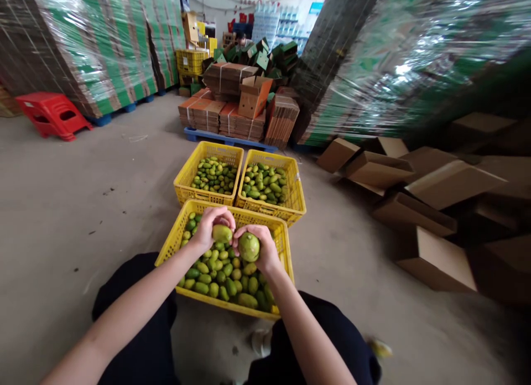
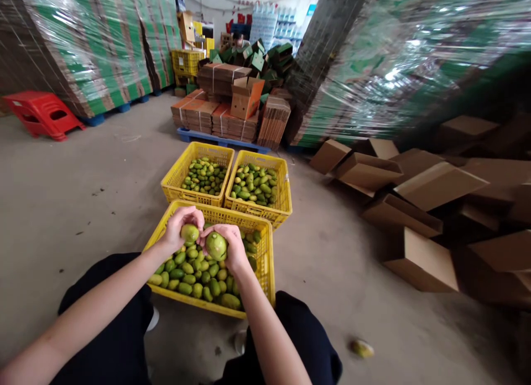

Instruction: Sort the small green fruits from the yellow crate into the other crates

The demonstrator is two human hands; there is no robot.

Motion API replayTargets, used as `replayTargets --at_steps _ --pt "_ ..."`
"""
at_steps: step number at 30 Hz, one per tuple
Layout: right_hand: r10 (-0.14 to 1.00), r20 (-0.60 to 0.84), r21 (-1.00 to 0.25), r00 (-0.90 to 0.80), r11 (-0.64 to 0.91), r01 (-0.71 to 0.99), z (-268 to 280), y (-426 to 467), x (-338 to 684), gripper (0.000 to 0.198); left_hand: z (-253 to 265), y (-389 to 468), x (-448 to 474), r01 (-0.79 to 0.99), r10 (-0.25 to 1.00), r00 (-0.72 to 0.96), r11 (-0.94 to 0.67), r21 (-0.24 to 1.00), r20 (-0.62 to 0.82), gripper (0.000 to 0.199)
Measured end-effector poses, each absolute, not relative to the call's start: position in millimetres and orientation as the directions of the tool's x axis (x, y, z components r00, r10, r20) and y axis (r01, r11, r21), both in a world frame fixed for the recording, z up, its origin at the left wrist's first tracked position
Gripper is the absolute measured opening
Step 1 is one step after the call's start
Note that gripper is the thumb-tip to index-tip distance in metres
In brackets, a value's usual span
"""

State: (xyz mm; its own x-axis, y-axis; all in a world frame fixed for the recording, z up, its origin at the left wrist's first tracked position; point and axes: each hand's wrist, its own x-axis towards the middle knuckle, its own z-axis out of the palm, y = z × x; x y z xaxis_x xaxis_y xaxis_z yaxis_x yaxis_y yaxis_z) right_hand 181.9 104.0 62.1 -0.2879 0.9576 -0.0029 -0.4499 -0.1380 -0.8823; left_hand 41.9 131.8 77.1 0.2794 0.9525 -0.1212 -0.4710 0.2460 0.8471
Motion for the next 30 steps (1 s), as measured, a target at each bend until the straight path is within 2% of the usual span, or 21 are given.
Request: replayTargets --at_steps 3,5,9,12,17,21,24,26,28,30 --pt "0.946 -0.071 -0.848 -0.316 -0.224 -0.48 62 106 181 0.032 79 132 44 -0.52 0.945 0.284 0.295 0.802 -0.163 0.042" --pt "0.938 -0.163 -0.78 -0.305 -0.312 -0.542 61 107 179 0.032 80 135 43 -0.615 0.95 0.246 0.308 0.726 -0.195 0.039" --pt "0.9 -0.34 -0.543 -0.273 -0.425 -0.724 60 107 179 0.025 77 143 38 -0.837 0.904 0.211 0.364 0.409 -0.372 0.027" --pt "0.873 -0.399 -0.44 -0.28 -0.45 -0.777 60 107 182 0.024 72 147 37 -0.881 0.853 0.271 0.406 0.242 -0.445 0.028" --pt "0.895 -0.375 -0.505 -0.241 -0.415 -0.757 58 110 181 0.033 73 148 38 -0.876 0.829 0.312 0.44 0.196 -0.465 0.03" --pt "0.836 -0.472 -0.521 -0.279 -0.52 -0.677 38 107 170 0.034 84 153 29 -0.888 0.837 0.308 0.424 0.179 -0.452 0.03" --pt "0.711 -0.655 -0.47 -0.256 -0.648 -0.599 14 106 161 0.024 88 156 23 -0.847 0.837 0.304 0.456 0.274 -0.455 0.029" --pt "0.658 -0.725 -0.457 -0.203 -0.68 -0.574 3 108 159 0.017 88 156 24 -0.759 0.875 0.263 0.448 0.473 -0.406 0.025" --pt "0.668 -0.728 -0.476 -0.152 -0.653 -0.589 2 113 165 0.013 85 152 27 -0.537 0.918 0.285 0.391 0.747 -0.275 0.024" --pt "0.712 -0.694 -0.511 -0.11 -0.594 -0.622 8 115 177 0.013 80 143 29 -0.136 0.87 0.45 0.29 0.947 -0.202 0.029"
